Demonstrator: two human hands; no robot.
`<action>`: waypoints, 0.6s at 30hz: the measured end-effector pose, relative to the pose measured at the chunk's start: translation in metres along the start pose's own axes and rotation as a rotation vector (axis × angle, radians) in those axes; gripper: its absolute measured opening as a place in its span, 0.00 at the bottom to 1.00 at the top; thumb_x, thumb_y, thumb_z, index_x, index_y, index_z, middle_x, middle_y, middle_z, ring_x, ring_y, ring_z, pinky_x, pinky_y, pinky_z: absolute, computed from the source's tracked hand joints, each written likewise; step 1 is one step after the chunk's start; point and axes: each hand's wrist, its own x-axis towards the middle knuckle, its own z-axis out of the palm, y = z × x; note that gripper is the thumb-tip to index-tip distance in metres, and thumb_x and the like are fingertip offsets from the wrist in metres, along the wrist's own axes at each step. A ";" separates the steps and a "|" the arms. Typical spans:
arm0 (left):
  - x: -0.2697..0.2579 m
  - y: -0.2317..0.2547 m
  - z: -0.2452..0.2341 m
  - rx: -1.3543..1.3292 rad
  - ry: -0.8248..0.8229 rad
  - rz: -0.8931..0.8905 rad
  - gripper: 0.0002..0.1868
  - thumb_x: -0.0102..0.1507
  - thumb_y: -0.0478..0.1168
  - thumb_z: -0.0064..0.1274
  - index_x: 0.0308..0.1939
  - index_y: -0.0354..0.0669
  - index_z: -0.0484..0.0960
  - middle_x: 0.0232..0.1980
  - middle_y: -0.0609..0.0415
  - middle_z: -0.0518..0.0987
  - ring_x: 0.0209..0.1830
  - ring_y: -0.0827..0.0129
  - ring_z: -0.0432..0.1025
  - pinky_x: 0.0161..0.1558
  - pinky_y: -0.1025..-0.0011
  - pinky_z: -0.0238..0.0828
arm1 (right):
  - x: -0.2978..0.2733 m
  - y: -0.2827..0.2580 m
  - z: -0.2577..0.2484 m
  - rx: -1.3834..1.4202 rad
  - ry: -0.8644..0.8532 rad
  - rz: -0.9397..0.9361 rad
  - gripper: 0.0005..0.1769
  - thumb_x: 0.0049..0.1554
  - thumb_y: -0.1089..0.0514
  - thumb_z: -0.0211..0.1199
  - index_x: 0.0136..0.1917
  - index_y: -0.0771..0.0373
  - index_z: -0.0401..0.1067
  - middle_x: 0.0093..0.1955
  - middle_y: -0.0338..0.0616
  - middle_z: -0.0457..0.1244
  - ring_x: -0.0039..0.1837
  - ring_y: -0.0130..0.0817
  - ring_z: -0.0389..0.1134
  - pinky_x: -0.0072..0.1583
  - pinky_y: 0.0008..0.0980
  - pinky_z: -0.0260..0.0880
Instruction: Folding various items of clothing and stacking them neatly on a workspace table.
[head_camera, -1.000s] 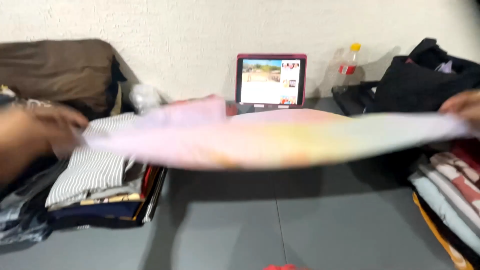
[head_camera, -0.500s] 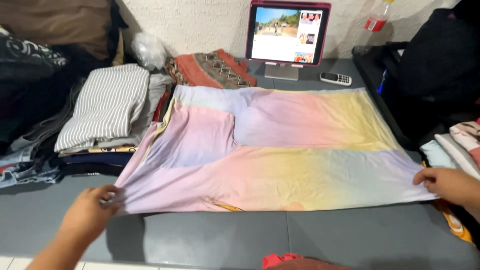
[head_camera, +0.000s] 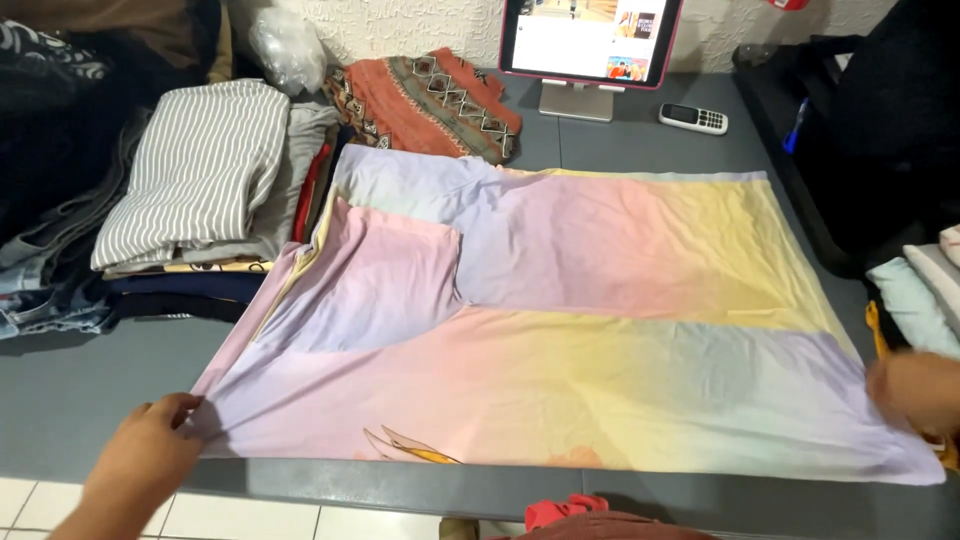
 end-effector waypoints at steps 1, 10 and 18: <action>0.000 0.010 -0.003 -0.009 0.030 -0.045 0.29 0.58 0.35 0.58 0.64 0.54 0.80 0.61 0.44 0.78 0.63 0.48 0.72 0.65 0.54 0.70 | 0.003 -0.006 -0.006 0.039 0.191 0.020 0.19 0.56 0.56 0.69 0.60 0.56 0.75 0.51 0.43 0.72 0.52 0.33 0.76 0.58 0.34 0.77; -0.066 0.208 0.026 -0.045 0.263 0.713 0.25 0.59 0.42 0.52 0.61 0.44 0.74 0.70 0.44 0.69 0.72 0.48 0.59 0.71 0.50 0.52 | 0.009 -0.070 -0.062 0.391 0.287 -0.291 0.36 0.47 0.44 0.76 0.67 0.52 0.74 0.65 0.42 0.70 0.66 0.41 0.70 0.66 0.40 0.69; -0.084 0.219 0.040 -0.021 0.177 0.764 0.30 0.65 0.52 0.44 0.72 0.51 0.66 0.79 0.54 0.56 0.79 0.54 0.46 0.72 0.48 0.40 | 0.029 -0.052 -0.075 -0.231 0.109 0.046 0.32 0.53 0.25 0.65 0.53 0.51 0.85 0.48 0.41 0.76 0.50 0.35 0.78 0.56 0.33 0.80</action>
